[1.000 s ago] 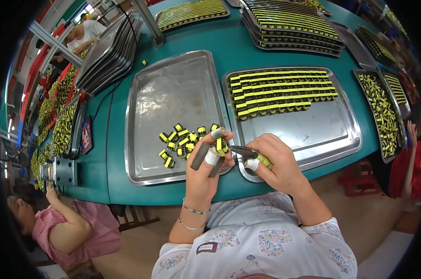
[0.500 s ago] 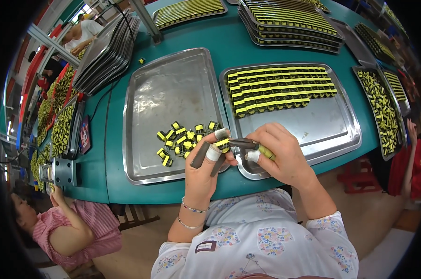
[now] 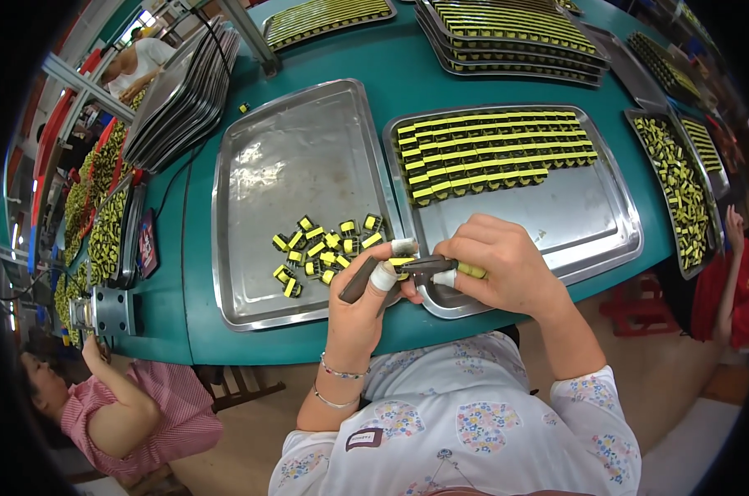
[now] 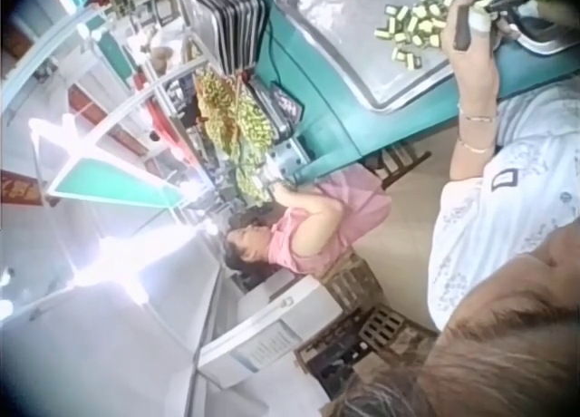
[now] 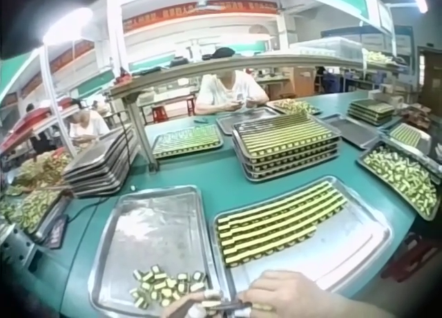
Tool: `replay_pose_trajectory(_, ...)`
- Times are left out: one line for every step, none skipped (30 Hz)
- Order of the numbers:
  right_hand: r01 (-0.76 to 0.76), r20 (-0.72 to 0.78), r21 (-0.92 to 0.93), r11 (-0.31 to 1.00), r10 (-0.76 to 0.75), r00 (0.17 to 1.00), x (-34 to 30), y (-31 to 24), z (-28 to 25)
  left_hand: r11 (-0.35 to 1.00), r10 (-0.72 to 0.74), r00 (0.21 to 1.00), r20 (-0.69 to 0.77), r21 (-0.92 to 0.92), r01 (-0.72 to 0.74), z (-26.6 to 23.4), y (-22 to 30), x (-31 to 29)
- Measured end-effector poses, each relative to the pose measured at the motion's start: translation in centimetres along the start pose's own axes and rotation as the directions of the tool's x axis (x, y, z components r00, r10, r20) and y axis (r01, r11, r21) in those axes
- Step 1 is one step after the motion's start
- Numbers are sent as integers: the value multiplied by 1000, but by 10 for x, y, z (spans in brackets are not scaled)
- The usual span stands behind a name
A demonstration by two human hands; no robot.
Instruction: The person assembles small electronic components at a factory workbench using a pair of pliers.
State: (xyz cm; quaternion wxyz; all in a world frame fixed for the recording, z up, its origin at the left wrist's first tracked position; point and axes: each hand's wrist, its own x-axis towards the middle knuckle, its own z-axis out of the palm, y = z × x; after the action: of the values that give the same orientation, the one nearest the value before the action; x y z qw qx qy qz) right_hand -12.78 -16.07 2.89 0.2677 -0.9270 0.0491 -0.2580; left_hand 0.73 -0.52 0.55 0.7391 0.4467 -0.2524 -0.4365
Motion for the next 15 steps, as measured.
replay_pose_trajectory(-7, 3, 21, 1000, 7, 1000, 0, 0, 0, 1000, -1, 1000, 1, 1, 1, 1, 0, 0)
replay_pose_trajectory(-14, 5, 42, 999, 14, 1000, 0, 0, 0, 1000, 6, 1000, -4, 11, -6, 1, 0, 0)
replay_pose_trajectory(-14, 4, 43, 999, 14, 1000, 0, 0, 0, 1000, 14, 1000, -10, 20, -14, 2, 0, 0)
replay_pose_trajectory(-32, -13, 80, 996, 33, 999, 0, -1, 1, 1000, 14, 1000, -9, 22, -14, 2, 0, 0)
replay_pose_trajectory(-48, -30, 117, 992, 52, 998, 0, -1, 2, 1000, 23, 1000, -16, 17, -22, 3, 0, 0)
replay_pose_trajectory(-48, -31, 118, 992, 52, 998, -1, -1, 4, 999, 31, 999, -23, 11, -31, 4, 0, 1)
replay_pose_trajectory(-63, -60, 142, 988, 72, 996, -2, -2, 5, 999, 32, 999, -24, 14, -31, 4, 1, 1)
replay_pose_trajectory(-77, -89, 167, 983, 93, 992, -3, -2, 6, 1000, 26, 999, -42, 0, -26, 4, 2, 1)
replay_pose_trajectory(-76, -90, 168, 983, 92, 992, -3, -2, 6, 1000, 21, 998, -59, -13, -22, 4, 2, 1)
replay_pose_trajectory(-93, -90, 173, 980, 109, 990, -4, -2, 6, 1000, 21, 998, -59, -12, -22, 2, 2, 1)
replay_pose_trajectory(-109, -91, 178, 978, 127, 988, -5, -3, 6, 999, 13, 999, -46, -52, -15, 0, 1, 1)
replay_pose_trajectory(-109, -92, 178, 978, 127, 988, -5, -5, 6, 996, 5, 999, -33, -91, -8, -2, 0, 1)
replay_pose_trajectory(-117, -86, 162, 980, 132, 987, -6, -7, 5, 996, 5, 999, -33, -91, -8, -1, 1, 1)
replay_pose_trajectory(-125, -81, 145, 982, 137, 987, -6, -8, 5, 994, 10, 999, -50, -106, -15, 1, 2, 1)
replay_pose_trajectory(-125, -81, 145, 982, 138, 987, -7, -9, 6, 992, 15, 998, -68, -121, -23, 3, 3, 1)
